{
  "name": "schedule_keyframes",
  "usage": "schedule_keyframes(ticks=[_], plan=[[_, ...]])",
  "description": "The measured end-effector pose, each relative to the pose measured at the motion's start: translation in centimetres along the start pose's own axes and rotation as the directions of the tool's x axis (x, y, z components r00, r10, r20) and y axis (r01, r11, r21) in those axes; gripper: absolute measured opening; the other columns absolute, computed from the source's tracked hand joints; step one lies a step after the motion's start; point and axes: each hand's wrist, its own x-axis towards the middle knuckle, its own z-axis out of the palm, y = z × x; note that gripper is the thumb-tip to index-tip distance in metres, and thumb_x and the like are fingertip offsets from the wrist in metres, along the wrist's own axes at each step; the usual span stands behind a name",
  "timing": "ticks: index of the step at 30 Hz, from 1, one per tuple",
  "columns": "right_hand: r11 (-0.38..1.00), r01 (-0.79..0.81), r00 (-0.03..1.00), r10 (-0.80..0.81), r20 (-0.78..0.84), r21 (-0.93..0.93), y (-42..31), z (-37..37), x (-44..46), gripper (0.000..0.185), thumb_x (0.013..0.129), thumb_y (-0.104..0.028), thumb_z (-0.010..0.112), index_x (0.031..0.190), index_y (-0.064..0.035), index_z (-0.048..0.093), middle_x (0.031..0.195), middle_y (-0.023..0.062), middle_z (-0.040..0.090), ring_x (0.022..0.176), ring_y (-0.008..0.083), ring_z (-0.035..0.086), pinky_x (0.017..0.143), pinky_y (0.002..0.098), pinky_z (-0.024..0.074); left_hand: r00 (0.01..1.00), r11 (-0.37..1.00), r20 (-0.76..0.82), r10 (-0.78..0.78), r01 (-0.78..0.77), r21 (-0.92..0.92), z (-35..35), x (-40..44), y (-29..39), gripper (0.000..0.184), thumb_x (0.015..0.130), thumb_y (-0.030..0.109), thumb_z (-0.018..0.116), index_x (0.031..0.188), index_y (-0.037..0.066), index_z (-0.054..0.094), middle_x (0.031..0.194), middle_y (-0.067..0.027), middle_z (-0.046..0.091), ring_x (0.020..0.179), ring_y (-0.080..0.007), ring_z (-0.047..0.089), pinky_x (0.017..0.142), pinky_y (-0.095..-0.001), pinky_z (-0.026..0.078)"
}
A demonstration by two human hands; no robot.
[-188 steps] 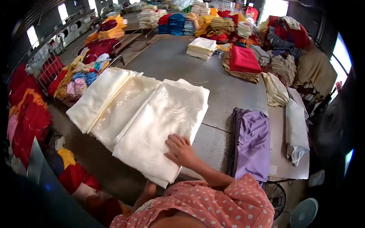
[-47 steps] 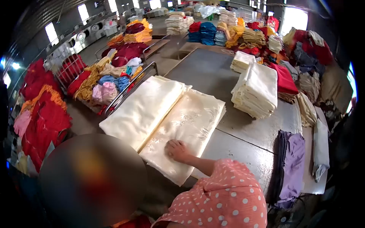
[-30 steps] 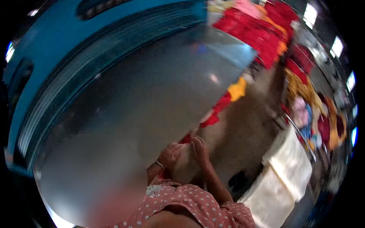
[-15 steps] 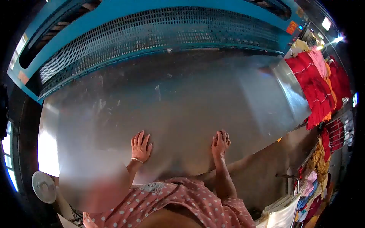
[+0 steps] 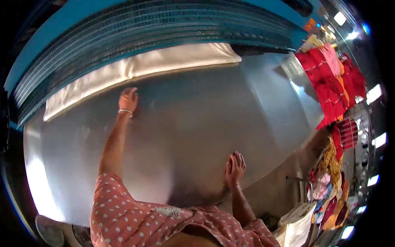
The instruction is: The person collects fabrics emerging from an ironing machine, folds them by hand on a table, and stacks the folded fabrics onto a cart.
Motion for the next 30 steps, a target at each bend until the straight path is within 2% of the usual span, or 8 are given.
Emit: schedule_keyframes(ticks=[3,7,12,14,18,21,25,30], plan=[[1.0,-0.011,1.0,0.01,0.012,0.009,-0.5,-0.5,0.5,0.029,0.082,-0.014,0.056,0.111,-0.0117,0.053,0.126,0.0079,0.048,0.119,0.0288,0.042,0.097,0.0409,0.03,0.993,0.93,-0.1,0.065,-0.024,0.367,1.5,6.0,-1.8,0.037,0.078,0.018,0.055,0.115,0.021,0.054,0.113,-0.0067,0.054,0.102,-0.0262,0.051,0.084,-0.0401,0.043],[0.999,-0.044,0.999,0.044,0.003,0.019,-1.0,-0.9,0.9,0.027,0.082,-0.012,0.056,0.108,-0.0111,0.055,0.124,0.0084,0.05,0.118,0.0291,0.042,0.095,0.0415,0.0313,0.951,0.943,0.049,-0.305,0.294,0.157,2.4,8.7,-0.4,0.019,0.079,0.018,0.054,0.095,0.015,0.065,0.102,-0.0068,0.058,0.099,-0.0255,0.055,0.078,-0.0385,0.047],[0.994,-0.084,0.995,0.087,-0.038,0.071,-1.3,-0.8,1.0,0.025,0.082,-0.014,0.056,0.107,-0.0103,0.056,0.122,0.0091,0.05,0.116,0.03,0.044,0.095,0.0409,0.0316,0.999,0.995,-0.04,0.001,0.003,0.104,3.8,0.6,3.7,0.012,0.079,0.015,0.057,0.09,0.013,0.06,0.082,-0.0118,0.059,0.073,-0.0323,0.058,0.061,-0.0428,0.048],[0.989,-0.118,0.989,0.125,-0.076,0.094,-0.9,-0.2,1.4,0.022,0.084,-0.015,0.055,0.106,-0.0111,0.056,0.119,0.0069,0.053,0.109,0.0276,0.05,0.087,0.0396,0.0386,0.997,0.969,0.031,0.065,-0.055,-0.243,0.3,-5.7,8.1,0.009,0.073,0.01,0.056,0.082,0.01,0.059,0.072,-0.0134,0.056,0.068,-0.0351,0.055,0.058,-0.046,0.045],[0.209,-0.54,0.827,0.314,0.467,0.815,-5.0,0.8,3.4,0.031,0.09,-0.025,0.052,0.115,-0.0073,0.051,0.113,0.0084,0.055,0.092,0.022,0.059,0.071,0.0329,0.0479,0.976,0.956,0.141,0.163,-0.121,-0.268,-8.5,-19.3,14.4,0.015,0.072,0.008,0.057,0.087,0.008,0.061,0.087,-0.0132,0.061,0.08,-0.0333,0.058,0.071,-0.0427,0.048],[-0.297,-0.683,0.661,0.137,0.738,0.667,-9.2,0.5,5.0,0.042,0.091,-0.031,0.05,0.122,-0.003,0.047,0.107,0.014,0.057,0.085,0.0217,0.061,0.067,0.0328,0.051,0.993,0.99,0.048,0.109,-0.112,0.082,-13.7,-26.8,10.7,0.017,0.075,0.009,0.055,0.092,0.008,0.061,0.088,-0.0116,0.062,0.079,-0.0316,0.06,0.071,-0.0414,0.049],[-0.523,-0.599,0.698,0.032,0.716,0.607,-6.0,3.8,4.9,0.036,0.091,-0.031,0.05,0.114,-0.0039,0.051,0.095,0.0129,0.06,0.077,0.02,0.061,0.061,0.0329,0.0496,0.854,0.85,0.067,-0.516,0.5,0.163,-22.0,-30.4,6.3,0.018,0.08,0.01,0.048,0.092,0.012,0.061,0.088,-0.0087,0.064,0.072,-0.0298,0.06,0.066,-0.0413,0.049],[-0.357,-0.559,0.756,0.151,0.636,0.749,4.3,1.6,3.8,0.031,0.091,-0.032,0.051,0.107,-0.0062,0.054,0.085,0.0086,0.061,0.069,0.0164,0.058,0.056,0.0315,0.0475,0.832,0.817,0.056,-0.552,0.525,0.24,-21.4,-32.4,9.4,0.025,0.076,0.008,0.05,0.094,0.017,0.065,0.089,-0.0074,0.064,0.079,-0.0282,0.059,0.071,-0.0401,0.049]])
